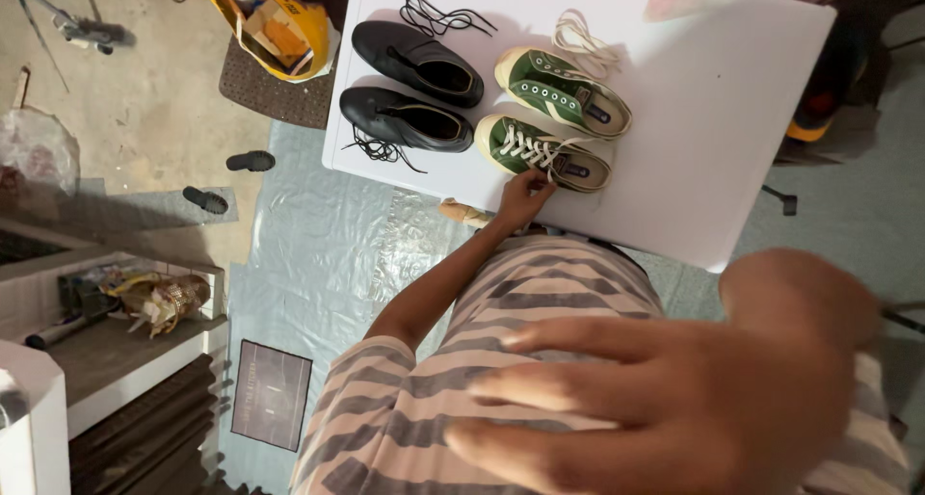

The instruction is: The person unlaces a pair of green canvas sneakers and a pair of black leather shoes on a white table, then relaces each pair with their original laces. The person handles the laces and shoes by hand, threading the laces through the eyelets and tying them.

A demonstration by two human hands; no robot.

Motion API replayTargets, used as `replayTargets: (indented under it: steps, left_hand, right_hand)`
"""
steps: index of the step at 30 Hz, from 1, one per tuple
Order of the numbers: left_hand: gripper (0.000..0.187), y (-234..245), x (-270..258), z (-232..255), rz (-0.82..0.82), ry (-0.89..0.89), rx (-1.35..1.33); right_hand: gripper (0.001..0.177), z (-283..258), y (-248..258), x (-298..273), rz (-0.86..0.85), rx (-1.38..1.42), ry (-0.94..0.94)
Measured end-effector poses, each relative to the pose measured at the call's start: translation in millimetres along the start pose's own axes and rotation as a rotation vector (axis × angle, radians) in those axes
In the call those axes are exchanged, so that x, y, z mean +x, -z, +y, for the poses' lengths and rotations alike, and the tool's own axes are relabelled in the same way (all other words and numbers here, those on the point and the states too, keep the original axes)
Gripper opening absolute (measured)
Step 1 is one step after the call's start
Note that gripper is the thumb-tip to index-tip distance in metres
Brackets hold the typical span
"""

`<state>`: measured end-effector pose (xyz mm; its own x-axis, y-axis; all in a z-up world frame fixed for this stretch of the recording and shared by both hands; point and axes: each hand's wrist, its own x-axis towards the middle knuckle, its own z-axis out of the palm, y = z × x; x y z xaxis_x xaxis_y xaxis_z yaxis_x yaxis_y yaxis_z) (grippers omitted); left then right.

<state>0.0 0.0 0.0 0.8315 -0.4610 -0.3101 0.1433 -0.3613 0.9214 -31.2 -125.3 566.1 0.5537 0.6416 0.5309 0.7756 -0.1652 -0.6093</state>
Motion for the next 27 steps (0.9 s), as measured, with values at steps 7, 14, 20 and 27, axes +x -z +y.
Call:
replayTargets:
  steps: [7,14,20,27]
  left_hand:
    - [0.024,6.4,0.2,0.8,0.042,0.002,-0.024]
    - [0.020,19.2,-5.4,-1.3,0.078,0.006,-0.101]
    - [0.015,27.8,-7.0,22.2,0.029,0.003,-0.363]
    - [0.021,40.8,-9.5,59.6,0.094,0.062,-0.300]
  right_hand:
    - [0.015,1.5,10.9,3.2,0.096,-0.541,0.148]
    - [0.018,80.9,-3.6,-108.9,0.417,-0.123,-0.111]
    - [0.026,201.8,-127.8,-268.6,0.310,0.080,-1.098]
    - [0.035,174.2,-243.8,-463.7,-0.326,0.524,-1.893]
